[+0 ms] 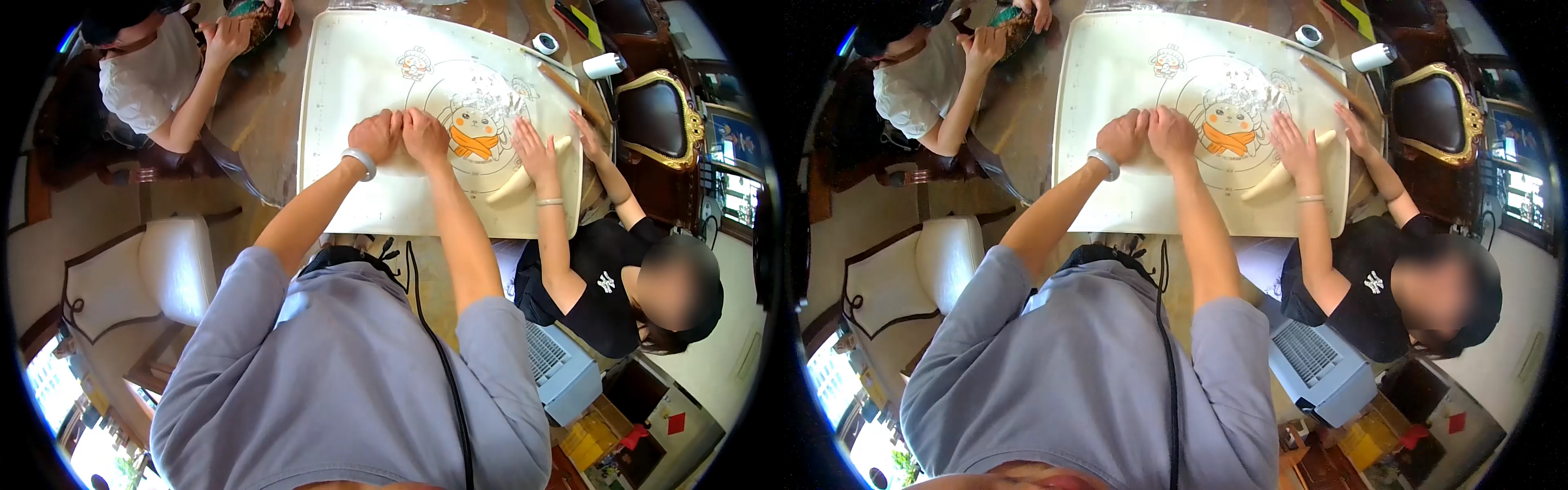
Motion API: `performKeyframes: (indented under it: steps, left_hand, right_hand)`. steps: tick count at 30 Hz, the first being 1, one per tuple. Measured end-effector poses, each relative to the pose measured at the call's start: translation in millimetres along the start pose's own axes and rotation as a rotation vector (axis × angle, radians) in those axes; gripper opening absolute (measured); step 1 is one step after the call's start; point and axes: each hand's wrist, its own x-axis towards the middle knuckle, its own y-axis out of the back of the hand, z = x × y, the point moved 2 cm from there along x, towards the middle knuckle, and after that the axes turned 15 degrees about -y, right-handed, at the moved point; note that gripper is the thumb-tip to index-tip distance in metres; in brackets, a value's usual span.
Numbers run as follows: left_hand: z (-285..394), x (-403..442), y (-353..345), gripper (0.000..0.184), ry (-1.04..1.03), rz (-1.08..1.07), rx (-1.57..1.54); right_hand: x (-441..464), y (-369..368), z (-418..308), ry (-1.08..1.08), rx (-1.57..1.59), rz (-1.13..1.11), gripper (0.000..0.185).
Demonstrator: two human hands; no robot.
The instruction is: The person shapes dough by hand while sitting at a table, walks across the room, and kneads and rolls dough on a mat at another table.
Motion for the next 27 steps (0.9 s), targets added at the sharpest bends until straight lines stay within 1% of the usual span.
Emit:
performKeyframes:
  steps: [3,4,6,7,9,10,12,14,17,18,19,21,22,23,24,26,27]
  left_hand:
    - [3.9,-16.0,20.6,0.032,-0.281,0.159,-0.073]
    - [5.9,-25.9,28.1,0.032,-0.256,0.153,-0.206]
    - [23.7,-52.5,36.9,0.03,-0.229,0.178,-0.184]
    - [32.6,-67.0,39.6,0.03,-0.219,0.194,-0.17]
    - [46.9,-88.0,32.5,0.03,-0.377,0.276,0.041]
    - [45.5,-92.5,27.7,0.032,-0.381,0.29,0.038]
    - [37.1,-92.0,20.8,0.034,-0.452,0.277,0.068]
    - [28.4,-86.2,11.6,0.034,-0.493,0.304,0.112]
    - [20.2,-66.4,8.6,0.03,-0.461,0.299,0.098]
    - [19.3,-58.9,8.8,0.024,-0.481,0.353,0.127]
    - [16.6,-52.8,6.0,0.022,-0.459,0.349,0.128]
    - [12.2,-46.2,3.3,0.019,-0.416,0.336,0.135]
    - [12.4,-42.3,3.4,0.017,-0.365,0.294,0.186]
    - [10.7,-39.5,3.7,0.02,-0.294,0.235,0.147]
    - [9.4,-35.7,3.7,0.024,-0.224,0.179,0.108]
    - [8.0,-27.9,5.9,0.031,-0.095,0.078,0.033]
    - [9.9,-27.4,10.4,0.033,-0.078,0.124,-0.08]
  right_hand:
    - [-16.4,39.2,-13.6,0.1,0.078,-0.26,0.028]
    - [-24.7,44.6,-10.9,0.047,0.086,-0.3,0.027]
    - [-58.9,54.3,-16.0,0.156,-0.037,-0.18,0.027]
    - [-82.8,51.4,-18.3,0.222,-0.096,-0.069,0.025]
    - [-109.1,33.9,-10.4,0.339,-0.003,0.261,0.027]
    - [-113.0,28.9,-7.3,0.364,-0.005,0.308,0.027]
    - [-119.7,20.4,-1.7,0.395,-0.011,0.392,0.028]
    - [-114.9,10.0,2.6,0.397,-0.006,0.411,0.028]
    - [-94.5,5.8,6.1,0.414,-0.016,0.425,0.028]
    - [-87.7,6.0,5.1,0.41,-0.019,0.42,0.027]
    - [-80.8,6.8,3.7,0.409,-0.022,0.417,0.027]
    - [-68.4,8.3,0.3,0.364,-0.027,0.368,0.027]
    - [-62.7,8.4,-1.1,0.335,-0.036,0.329,0.026]
    - [-58.3,10.4,-3.2,0.307,-0.044,0.292,0.026]
    - [-52.9,16.1,-7.5,0.226,-0.09,0.18,0.028]
    - [-36.8,13.1,-1.5,0.086,0.022,-0.02,0.032]
    - [-31.5,15.8,-1.6,0.018,0.079,-0.121,0.034]
